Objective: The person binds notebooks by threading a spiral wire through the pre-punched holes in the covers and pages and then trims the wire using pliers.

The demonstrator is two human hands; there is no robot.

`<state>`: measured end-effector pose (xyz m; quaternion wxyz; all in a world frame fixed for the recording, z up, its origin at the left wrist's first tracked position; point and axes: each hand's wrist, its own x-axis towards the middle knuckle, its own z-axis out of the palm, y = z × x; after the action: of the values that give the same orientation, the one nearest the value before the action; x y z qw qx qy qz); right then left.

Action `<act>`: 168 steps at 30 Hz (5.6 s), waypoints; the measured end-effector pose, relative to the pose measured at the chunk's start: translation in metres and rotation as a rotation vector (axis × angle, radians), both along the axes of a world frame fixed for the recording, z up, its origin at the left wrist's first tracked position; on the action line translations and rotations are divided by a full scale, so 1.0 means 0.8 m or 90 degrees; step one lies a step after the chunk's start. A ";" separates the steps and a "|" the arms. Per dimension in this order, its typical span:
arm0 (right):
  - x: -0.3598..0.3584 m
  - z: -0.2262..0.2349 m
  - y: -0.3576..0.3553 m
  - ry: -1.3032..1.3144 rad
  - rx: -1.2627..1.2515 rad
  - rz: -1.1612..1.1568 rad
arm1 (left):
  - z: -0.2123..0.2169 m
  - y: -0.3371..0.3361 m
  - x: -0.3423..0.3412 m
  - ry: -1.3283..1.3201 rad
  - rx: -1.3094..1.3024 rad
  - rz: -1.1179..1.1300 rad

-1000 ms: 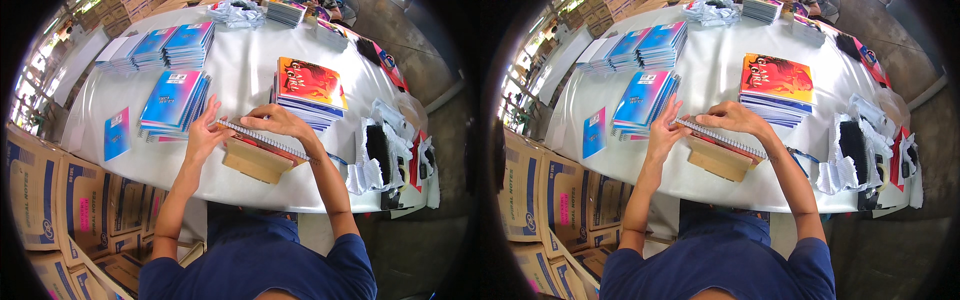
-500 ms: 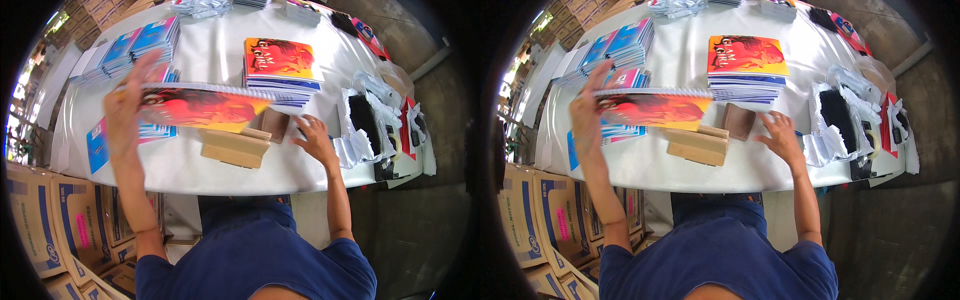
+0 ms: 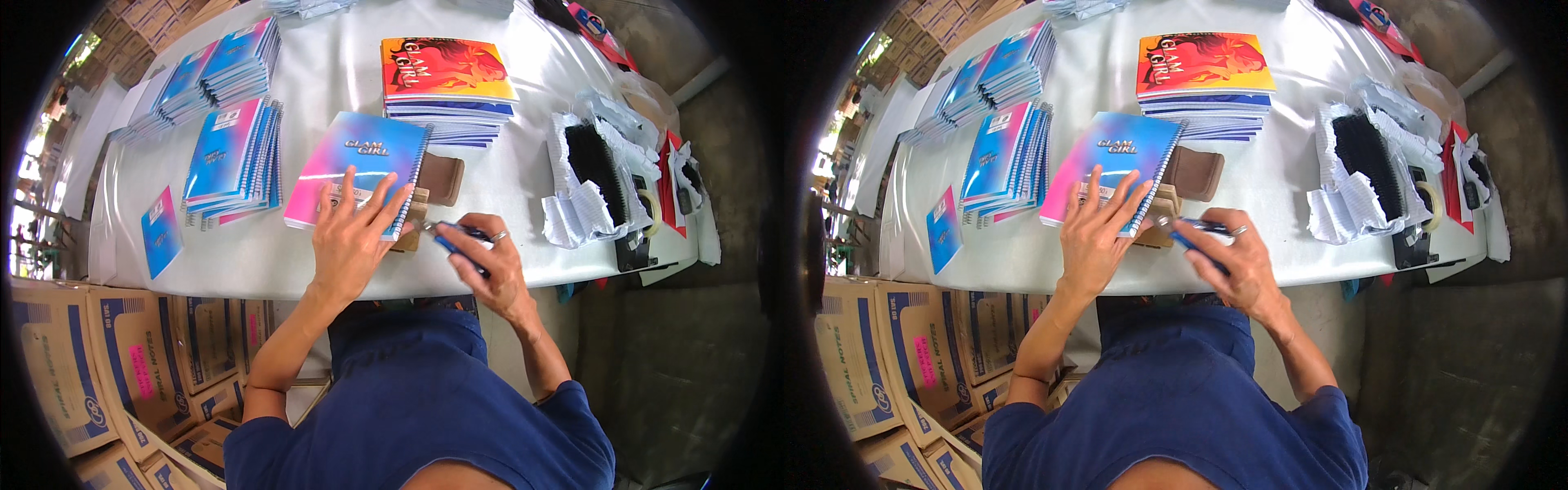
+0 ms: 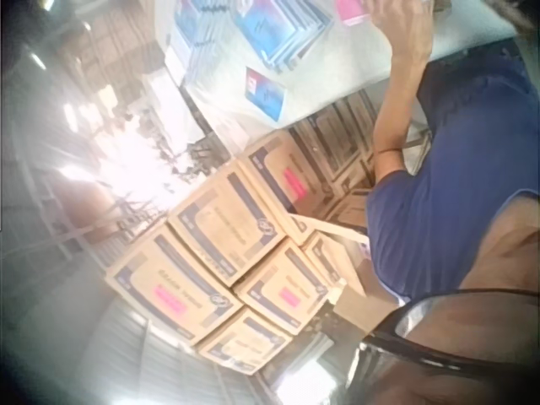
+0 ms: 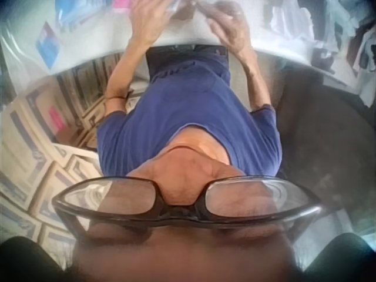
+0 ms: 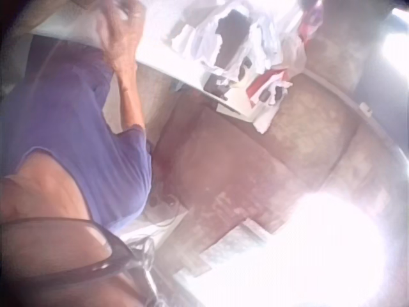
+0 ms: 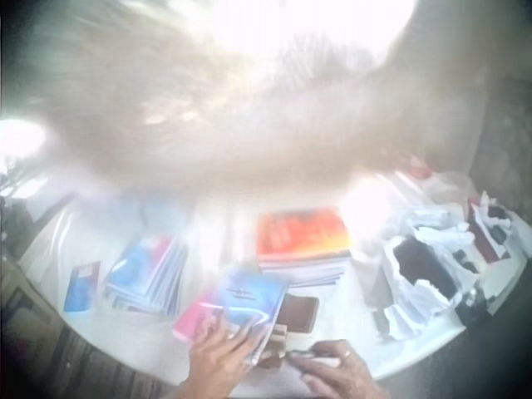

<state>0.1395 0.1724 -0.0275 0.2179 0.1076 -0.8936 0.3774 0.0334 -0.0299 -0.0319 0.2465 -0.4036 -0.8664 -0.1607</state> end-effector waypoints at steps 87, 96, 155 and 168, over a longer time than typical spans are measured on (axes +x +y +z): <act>-0.085 -0.051 0.055 -0.075 -0.107 0.018 | -0.134 -0.072 -0.106 -0.567 0.626 -0.199; -0.116 -0.061 0.379 -0.118 0.499 -0.725 | -0.078 -0.111 -0.091 -0.537 0.743 -0.121; -0.056 0.039 0.051 0.025 0.080 0.028 | 0.043 0.074 -0.031 -0.169 -0.055 -0.159; -0.056 0.044 0.069 -0.069 0.054 0.112 | 0.049 0.081 -0.027 -0.190 -0.140 -0.140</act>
<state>0.0943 0.2277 0.0078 0.1304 0.1741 -0.9063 0.3624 0.0118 0.0352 0.0073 0.0509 -0.4916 -0.8565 -0.1488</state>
